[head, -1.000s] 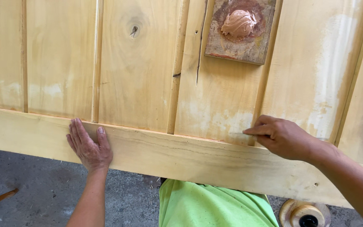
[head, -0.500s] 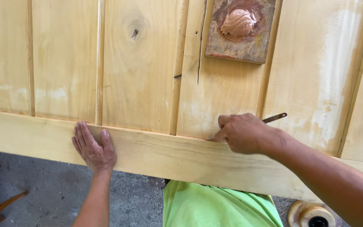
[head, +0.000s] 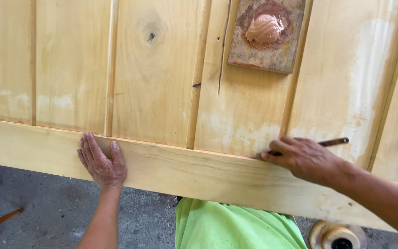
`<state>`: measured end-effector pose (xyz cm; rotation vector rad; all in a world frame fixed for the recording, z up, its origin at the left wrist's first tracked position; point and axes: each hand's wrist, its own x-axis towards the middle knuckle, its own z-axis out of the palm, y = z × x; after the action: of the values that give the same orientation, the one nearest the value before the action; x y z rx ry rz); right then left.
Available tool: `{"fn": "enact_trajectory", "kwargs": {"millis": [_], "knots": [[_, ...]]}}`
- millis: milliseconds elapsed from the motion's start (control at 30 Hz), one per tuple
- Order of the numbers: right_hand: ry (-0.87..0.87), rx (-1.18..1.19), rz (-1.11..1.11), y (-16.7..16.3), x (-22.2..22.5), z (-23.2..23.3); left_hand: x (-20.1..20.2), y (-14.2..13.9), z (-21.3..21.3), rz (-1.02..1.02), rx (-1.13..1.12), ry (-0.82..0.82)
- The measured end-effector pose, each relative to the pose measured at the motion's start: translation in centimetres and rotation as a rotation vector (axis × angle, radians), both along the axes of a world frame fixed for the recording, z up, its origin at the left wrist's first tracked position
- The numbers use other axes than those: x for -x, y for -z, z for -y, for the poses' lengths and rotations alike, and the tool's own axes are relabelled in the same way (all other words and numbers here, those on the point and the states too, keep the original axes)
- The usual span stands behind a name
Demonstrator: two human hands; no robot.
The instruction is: The person applies wood filler to cracks, knots, and holes in a large wooden panel. They scoop filler from a small board with a spatula and press it into defects along the panel's frame rails, working across different spots on the panel.
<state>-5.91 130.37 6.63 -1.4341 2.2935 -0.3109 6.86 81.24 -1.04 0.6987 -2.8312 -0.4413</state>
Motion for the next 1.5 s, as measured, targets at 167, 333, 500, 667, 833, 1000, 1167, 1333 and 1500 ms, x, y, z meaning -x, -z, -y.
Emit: {"fn": "enact_trajectory", "kwargs": {"millis": [167,333,500,667,833,1000,1167,1333,1500], "knots": [[0.295,-0.577,0.465,-2.4,2.5,1.6,0.2,-0.2,0.0,0.014,0.026,0.005],[0.322,-0.552,0.543,-4.5,2.8,5.0,0.5,-0.1,0.1,0.026,0.044,0.0],[0.241,-0.761,0.46,-5.4,4.4,6.0,0.5,-0.4,0.1,0.038,0.009,-0.003],[0.243,-0.352,0.473,-4.8,3.2,7.6,0.4,-0.3,0.0,0.01,0.03,0.007],[0.275,-0.74,0.508,-5.1,3.4,5.6,0.4,0.0,0.3,0.003,0.041,0.015],[0.263,-0.291,0.481,-1.2,3.0,9.5,0.3,0.1,0.5,-0.004,0.056,0.032],[0.285,-0.61,0.542,-2.3,1.6,4.9,0.0,0.6,0.7,-0.014,0.051,0.022],[0.307,-0.618,0.515,-3.1,4.3,4.5,0.1,0.9,1.2,-0.011,0.072,0.035],[0.3,-0.202,0.533,1.0,2.3,12.9,-0.1,0.9,1.3,-0.012,0.077,0.044]]}}
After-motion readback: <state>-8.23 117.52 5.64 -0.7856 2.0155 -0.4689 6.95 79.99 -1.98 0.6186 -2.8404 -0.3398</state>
